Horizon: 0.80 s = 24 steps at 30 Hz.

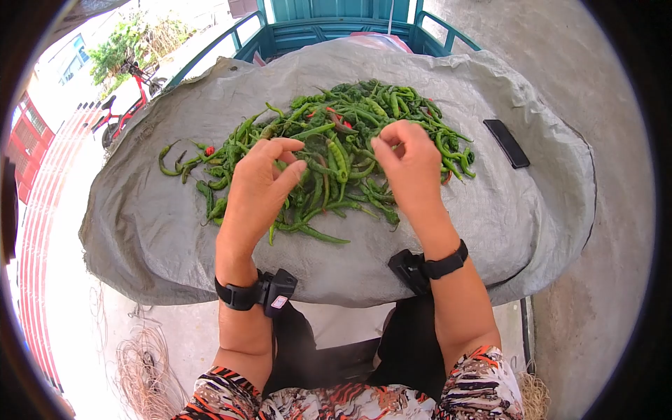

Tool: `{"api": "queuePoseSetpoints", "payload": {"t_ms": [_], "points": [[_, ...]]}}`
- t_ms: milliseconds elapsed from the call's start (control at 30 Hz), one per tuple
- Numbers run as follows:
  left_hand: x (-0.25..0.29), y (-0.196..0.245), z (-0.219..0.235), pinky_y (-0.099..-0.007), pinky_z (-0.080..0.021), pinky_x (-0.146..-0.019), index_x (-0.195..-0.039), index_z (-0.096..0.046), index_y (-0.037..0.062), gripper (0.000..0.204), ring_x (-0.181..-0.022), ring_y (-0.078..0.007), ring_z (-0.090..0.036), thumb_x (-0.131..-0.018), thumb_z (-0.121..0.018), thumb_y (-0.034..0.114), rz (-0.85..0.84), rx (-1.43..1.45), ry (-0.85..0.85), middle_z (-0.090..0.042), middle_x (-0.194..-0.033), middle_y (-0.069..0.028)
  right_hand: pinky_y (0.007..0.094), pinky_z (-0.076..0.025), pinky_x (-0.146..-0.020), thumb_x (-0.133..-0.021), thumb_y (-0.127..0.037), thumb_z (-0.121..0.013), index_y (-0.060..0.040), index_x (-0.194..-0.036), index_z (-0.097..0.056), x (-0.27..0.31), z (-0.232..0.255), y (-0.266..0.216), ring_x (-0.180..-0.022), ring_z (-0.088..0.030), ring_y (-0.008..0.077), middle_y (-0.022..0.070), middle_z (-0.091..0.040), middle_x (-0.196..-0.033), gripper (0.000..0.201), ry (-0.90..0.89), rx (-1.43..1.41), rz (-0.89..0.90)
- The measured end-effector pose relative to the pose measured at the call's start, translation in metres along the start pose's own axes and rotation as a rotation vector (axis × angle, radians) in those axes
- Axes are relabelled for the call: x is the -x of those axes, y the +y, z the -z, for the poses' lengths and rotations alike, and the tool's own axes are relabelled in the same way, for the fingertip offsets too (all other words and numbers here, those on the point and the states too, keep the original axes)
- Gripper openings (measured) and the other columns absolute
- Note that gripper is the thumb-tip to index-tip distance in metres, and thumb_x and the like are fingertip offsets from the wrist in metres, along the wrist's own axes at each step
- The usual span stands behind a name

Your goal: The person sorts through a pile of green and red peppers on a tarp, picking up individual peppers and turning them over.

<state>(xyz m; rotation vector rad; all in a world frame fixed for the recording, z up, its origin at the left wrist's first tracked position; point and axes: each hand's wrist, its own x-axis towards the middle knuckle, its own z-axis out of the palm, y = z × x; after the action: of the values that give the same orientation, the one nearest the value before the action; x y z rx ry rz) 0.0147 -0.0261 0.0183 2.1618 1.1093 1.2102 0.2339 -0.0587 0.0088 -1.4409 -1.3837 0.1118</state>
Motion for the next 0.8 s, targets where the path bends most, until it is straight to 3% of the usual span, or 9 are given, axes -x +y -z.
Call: {"api": "queuePoseSetpoints", "payload": {"t_ms": [33, 133, 267, 367, 467, 533, 667, 733, 800], "points": [[0.0, 0.004, -0.001, -0.0259, -0.044, -0.062, -0.113, -0.065, 0.0019, 0.029, -0.065, -0.0112, -0.05, -0.084, -0.068, 0.008, 0.019, 0.063, -0.051, -0.058, -0.091, -0.0055, 0.0223, -0.044, -0.063, -0.085, -0.007, -0.071, -0.0024, -0.086, -0.06, 0.0, 0.001, 0.002, -0.066, -0.054, 0.0077, 0.0007, -0.058, -0.08, 0.012, 0.03, -0.119, 0.0], [0.002, 0.017, -0.004, -0.0257, -0.044, -0.063, -0.114, -0.065, 0.003, 0.031, -0.065, -0.0109, -0.05, -0.084, -0.071, 0.008, 0.016, 0.228, -0.094, -0.058, -0.093, -0.005, 0.0216, -0.043, -0.063, -0.089, -0.008, -0.069, -0.0034, -0.087, -0.061, 0.006, 0.002, -0.016, -0.066, -0.053, 0.0056, -0.0018, -0.058, -0.081, 0.01, -0.021, -0.362, -0.042], [0.0, 0.015, -0.014, -0.0258, -0.045, -0.063, -0.12, -0.063, 0.0032, 0.038, -0.067, -0.0107, -0.051, -0.083, -0.073, 0.01, -0.106, 0.187, -0.135, -0.058, -0.099, -0.006, 0.0212, -0.045, -0.064, -0.094, -0.013, -0.065, -0.0041, -0.09, -0.061, 0.015, 0.0, -0.029, -0.068, -0.054, 0.005, -0.002, -0.059, -0.079, 0.011, -0.187, -0.521, -0.088], [-0.001, 0.016, -0.008, -0.0256, -0.045, -0.061, -0.121, -0.062, 0.0039, 0.04, -0.067, -0.0104, -0.053, -0.083, -0.074, 0.009, -0.012, 0.183, -0.254, -0.06, -0.099, -0.0059, 0.0216, -0.047, -0.064, -0.097, -0.018, -0.061, -0.004, -0.093, -0.061, 0.015, 0.0, -0.029, -0.068, -0.057, 0.0065, -0.0003, -0.06, -0.078, 0.014, -0.255, -0.626, -0.15], [0.002, 0.021, -0.009, -0.0248, -0.045, -0.06, -0.117, -0.063, 0.0047, 0.035, -0.066, -0.0089, -0.053, -0.084, -0.073, 0.009, -0.033, 0.338, -0.14, -0.061, -0.09, -0.0031, 0.0222, -0.049, -0.065, -0.099, -0.021, -0.057, -0.0037, -0.095, -0.061, 0.014, 0.001, -0.027, -0.068, -0.059, 0.0077, 0.0013, -0.061, -0.079, 0.018, -0.343, -0.707, -0.216], [0.002, 0.024, -0.007, -0.0237, -0.044, -0.059, -0.115, -0.064, 0.005, 0.033, -0.064, -0.0073, -0.052, -0.083, -0.074, 0.008, -0.028, 0.381, -0.153, -0.059, -0.084, -0.0005, 0.0223, -0.049, -0.065, -0.099, -0.021, -0.056, -0.0037, -0.097, -0.061, 0.015, -0.002, -0.026, -0.067, -0.059, 0.0083, 0.0025, -0.063, -0.08, 0.019, -0.366, -0.741, -0.229], [0.0, 0.024, 0.004, -0.0214, -0.042, -0.058, -0.112, -0.064, 0.0061, 0.031, -0.064, -0.0045, -0.05, -0.082, -0.074, 0.007, 0.095, 0.338, -0.133, -0.056, -0.078, 0.0023, 0.0226, -0.05, -0.065, -0.099, -0.024, -0.056, -0.0035, -0.101, -0.062, 0.015, -0.002, -0.027, -0.069, -0.06, 0.0086, 0.0032, -0.064, -0.087, 0.021, -0.373, -0.689, -0.267], [-0.001, 0.014, 0.008, -0.0219, -0.041, -0.058, -0.112, -0.064, 0.0067, 0.031, -0.065, -0.0045, -0.052, -0.082, -0.073, 0.006, 0.098, 0.193, 0.015, -0.056, -0.075, 0.0019, 0.0256, -0.05, -0.067, -0.098, -0.027, -0.057, -0.0026, -0.104, -0.061, 0.014, -0.004, -0.017, -0.071, -0.061, 0.0113, 0.0055, -0.066, -0.093, 0.025, -0.389, -0.548, -0.249], [-0.002, 0.002, 0.013, -0.0247, -0.043, -0.058, -0.112, -0.064, 0.0064, 0.03, -0.064, -0.0077, -0.054, -0.083, -0.072, 0.009, 0.118, 0.065, 0.181, -0.058, -0.074, -0.0003, 0.0302, -0.051, -0.07, -0.096, -0.028, -0.059, -0.0023, -0.11, -0.059, 0.017, -0.01, -0.012, -0.074, -0.062, 0.0154, 0.0085, -0.065, -0.1, 0.029, -0.379, -0.161, -0.101]]}}
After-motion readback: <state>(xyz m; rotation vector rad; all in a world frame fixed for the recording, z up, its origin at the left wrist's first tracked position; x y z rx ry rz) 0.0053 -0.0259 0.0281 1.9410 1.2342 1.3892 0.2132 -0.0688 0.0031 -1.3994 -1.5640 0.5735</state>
